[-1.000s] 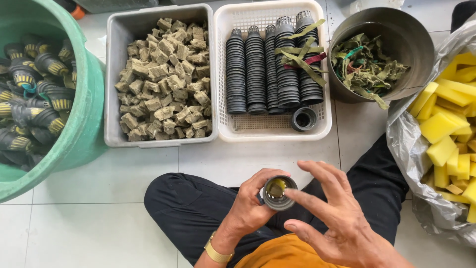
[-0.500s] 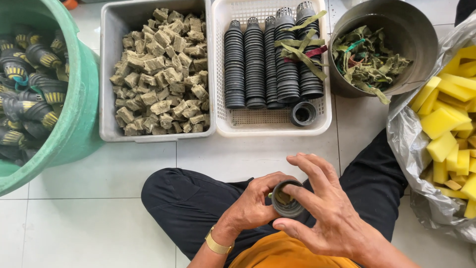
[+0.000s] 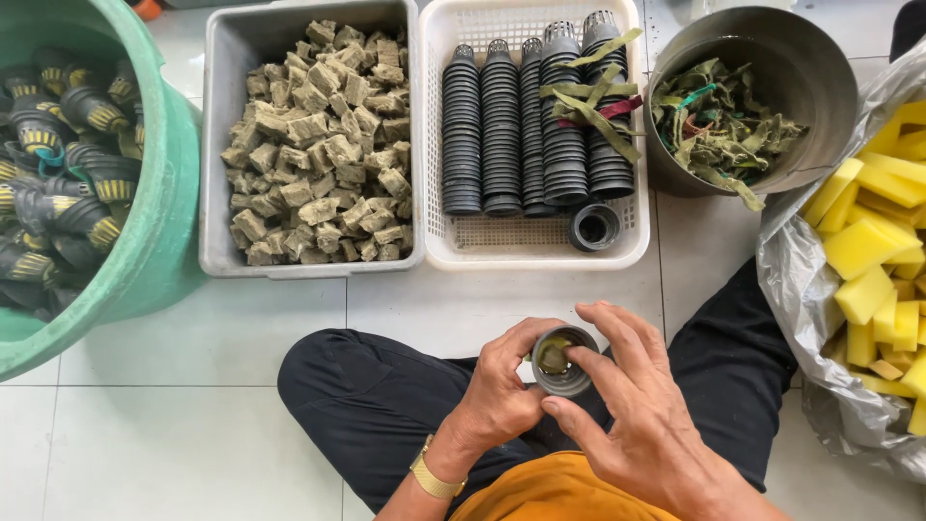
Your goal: The person sits on the floor and assembles hydroponic net pots, inserting yellow foam cubes into black plastic net cups and fitting green ribbon ties around them. They place finished cups into a green basin and trays of seedling cubes sit nearby, working through the components one at a time.
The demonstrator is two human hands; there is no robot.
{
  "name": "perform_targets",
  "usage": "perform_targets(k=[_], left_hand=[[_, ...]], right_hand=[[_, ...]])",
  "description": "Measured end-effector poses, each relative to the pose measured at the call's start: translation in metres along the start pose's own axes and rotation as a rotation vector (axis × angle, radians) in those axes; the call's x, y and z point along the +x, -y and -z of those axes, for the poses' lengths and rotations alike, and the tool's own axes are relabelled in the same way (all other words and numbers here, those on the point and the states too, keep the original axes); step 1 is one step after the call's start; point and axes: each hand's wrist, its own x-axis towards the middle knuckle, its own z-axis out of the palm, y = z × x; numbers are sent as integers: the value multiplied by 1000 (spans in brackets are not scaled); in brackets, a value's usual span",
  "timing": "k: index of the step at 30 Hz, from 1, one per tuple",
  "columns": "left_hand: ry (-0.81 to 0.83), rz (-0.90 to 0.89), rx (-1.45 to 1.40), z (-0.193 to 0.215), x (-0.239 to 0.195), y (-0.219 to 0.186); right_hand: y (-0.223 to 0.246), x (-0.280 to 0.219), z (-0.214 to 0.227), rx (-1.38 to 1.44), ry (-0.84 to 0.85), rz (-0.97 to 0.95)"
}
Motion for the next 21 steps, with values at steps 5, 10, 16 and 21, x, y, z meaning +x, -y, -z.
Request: perform_targets(k=[5,10,16,21], left_hand=[[4,31,-21,-2,-6,14],[17,230,-340,2,-2,15],[23,455,-670,3,-2,1],[15,575,-578,0,-2,-6]], right_hand=[[-8,0,0,64,48,-79],[-39,-6,14,249,99,-293],[-56,-3,24,771,53,-705],[-67,-4,25,929,-6,-839]])
